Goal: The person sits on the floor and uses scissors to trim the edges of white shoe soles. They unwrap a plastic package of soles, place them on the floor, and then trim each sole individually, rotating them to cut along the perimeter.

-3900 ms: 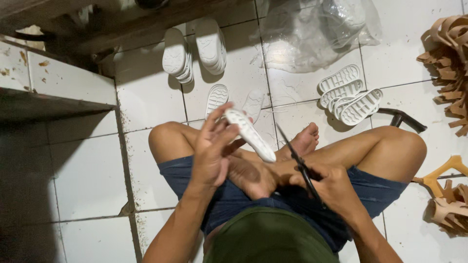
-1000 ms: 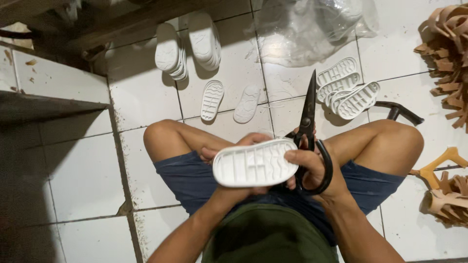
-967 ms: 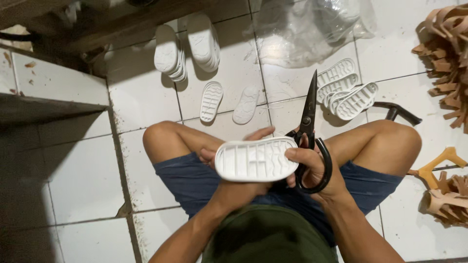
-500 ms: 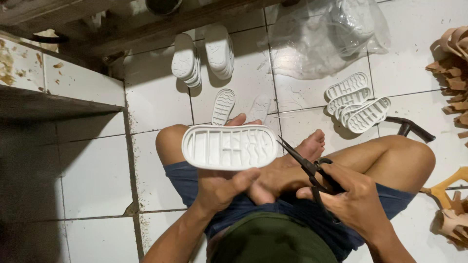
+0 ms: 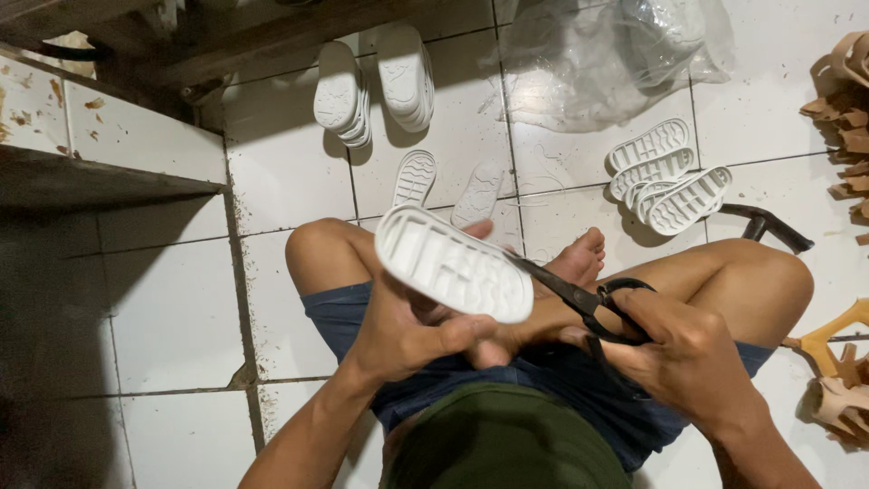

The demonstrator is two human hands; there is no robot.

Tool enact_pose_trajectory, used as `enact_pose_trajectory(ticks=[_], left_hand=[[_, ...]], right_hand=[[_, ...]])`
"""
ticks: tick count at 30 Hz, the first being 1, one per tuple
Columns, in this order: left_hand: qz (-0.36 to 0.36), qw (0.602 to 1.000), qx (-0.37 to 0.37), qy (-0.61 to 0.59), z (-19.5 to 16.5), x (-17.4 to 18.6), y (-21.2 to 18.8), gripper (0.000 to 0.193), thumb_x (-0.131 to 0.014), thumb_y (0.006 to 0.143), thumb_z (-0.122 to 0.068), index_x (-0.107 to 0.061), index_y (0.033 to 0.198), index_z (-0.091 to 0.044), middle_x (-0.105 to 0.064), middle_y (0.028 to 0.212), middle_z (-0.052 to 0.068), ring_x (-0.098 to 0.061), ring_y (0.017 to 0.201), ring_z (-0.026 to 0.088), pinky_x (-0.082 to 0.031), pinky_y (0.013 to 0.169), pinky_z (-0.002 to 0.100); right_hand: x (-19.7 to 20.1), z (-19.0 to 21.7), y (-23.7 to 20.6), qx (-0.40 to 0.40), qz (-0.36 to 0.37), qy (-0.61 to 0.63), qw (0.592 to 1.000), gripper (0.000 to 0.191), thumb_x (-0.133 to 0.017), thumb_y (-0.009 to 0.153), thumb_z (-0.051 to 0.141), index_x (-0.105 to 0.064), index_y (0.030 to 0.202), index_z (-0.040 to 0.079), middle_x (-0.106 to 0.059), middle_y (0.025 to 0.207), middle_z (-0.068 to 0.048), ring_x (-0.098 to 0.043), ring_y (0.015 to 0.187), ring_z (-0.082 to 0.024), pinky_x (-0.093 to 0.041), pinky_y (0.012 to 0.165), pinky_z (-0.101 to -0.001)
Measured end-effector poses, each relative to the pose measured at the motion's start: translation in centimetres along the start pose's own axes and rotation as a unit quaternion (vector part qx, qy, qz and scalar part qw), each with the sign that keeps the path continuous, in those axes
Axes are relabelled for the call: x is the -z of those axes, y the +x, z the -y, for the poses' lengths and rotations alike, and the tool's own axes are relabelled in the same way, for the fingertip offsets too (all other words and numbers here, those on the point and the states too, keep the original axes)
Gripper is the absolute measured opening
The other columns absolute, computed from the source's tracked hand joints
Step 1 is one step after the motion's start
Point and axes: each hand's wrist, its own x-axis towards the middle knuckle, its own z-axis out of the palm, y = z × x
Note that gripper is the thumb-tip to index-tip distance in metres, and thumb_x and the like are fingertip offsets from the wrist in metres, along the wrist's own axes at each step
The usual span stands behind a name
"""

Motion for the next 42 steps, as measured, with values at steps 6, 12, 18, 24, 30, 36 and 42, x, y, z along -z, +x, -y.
enact_pose_trajectory(ticks=[6,12,18,24,30,36,42], left_hand=[[0.08,0.986,0.078,0.122,-0.1,-0.1,0.4,0.084,-0.082,0.075,-0.019,-0.052,0.147,0.011,-0.07,0.133,0.025,-0.068,0.121,0.027,-0.052,0.109,0.037],[0.101,0.969,0.048,0.219,-0.5,0.0,0.8,0.079,-0.086,0.074,-0.025,-0.054,0.137,0.012,-0.069,0.133,0.017,-0.067,0.123,0.022,-0.051,0.11,0.032],[0.151,0.939,0.177,0.253,0.3,1.9,1.2,0.061,-0.086,0.07,-0.026,-0.072,0.117,0.01,-0.08,0.102,0.016,-0.076,0.093,0.023,-0.06,0.085,0.031],[0.132,0.991,0.024,-0.013,3.4,2.5,2.3,0.072,-0.07,0.098,-0.019,-0.035,0.157,0.003,-0.058,0.148,0.015,-0.06,0.136,0.018,-0.048,0.121,0.031],[0.018,0.978,-0.001,-0.209,5.2,1.2,2.6,0.07,-0.069,0.102,-0.009,-0.034,0.16,0.003,-0.056,0.143,0.021,-0.059,0.13,0.024,-0.051,0.114,0.038],[-0.049,0.981,-0.048,-0.183,5.0,0.7,2.5,0.057,-0.073,0.098,-0.008,-0.049,0.147,0.009,-0.066,0.134,0.022,-0.067,0.121,0.024,-0.059,0.105,0.038],[-0.058,0.991,-0.065,-0.1,5.1,-0.2,1.4,0.061,-0.076,0.098,-0.015,-0.051,0.147,0.012,-0.068,0.133,0.022,-0.067,0.122,0.021,-0.055,0.108,0.032]], right_hand=[[-0.7,0.7,0.3,0.021,-0.011,0.053,0.998,0.03,-0.085,0.069,0.015,-0.069,0.089,-0.001,-0.063,0.065,-0.008,-0.058,0.05,-0.019,-0.045,0.047,-0.0334],[-2.2,1.9,0.6,0.001,-0.044,0.053,0.998,0.036,-0.085,0.068,0.012,-0.069,0.097,-0.005,-0.065,0.067,-0.013,-0.061,0.05,-0.02,-0.047,0.046,-0.033],[-3.8,2.0,0.6,-0.002,-0.063,0.058,0.996,0.035,-0.086,0.071,0.012,-0.069,0.097,-0.004,-0.065,0.069,-0.015,-0.063,0.052,-0.02,-0.049,0.048,-0.0328],[-4.9,0.9,0.4,-0.082,-0.059,0.09,0.991,0.025,-0.082,0.075,0.008,-0.073,0.096,-0.001,-0.062,0.062,-0.012,-0.057,0.049,-0.02,-0.046,0.048,-0.0338],[-4.4,-0.4,0.6,-0.035,-0.07,0.06,0.995,0.028,-0.081,0.074,0.008,-0.07,0.097,-0.004,-0.064,0.068,-0.013,-0.059,0.052,-0.019,-0.047,0.051,-0.0328],[-4.0,-0.2,0.1,-0.023,-0.074,0.034,0.996,0.032,-0.082,0.071,0.008,-0.069,0.097,-0.006,-0.064,0.069,-0.015,-0.06,0.053,-0.021,-0.048,0.051,-0.0336],[-3.6,0.2,0.0,-0.046,-0.061,0.01,0.997,0.028,-0.083,0.071,0.006,-0.069,0.093,-0.006,-0.063,0.065,-0.015,-0.058,0.05,-0.02,-0.046,0.049,-0.0343]])
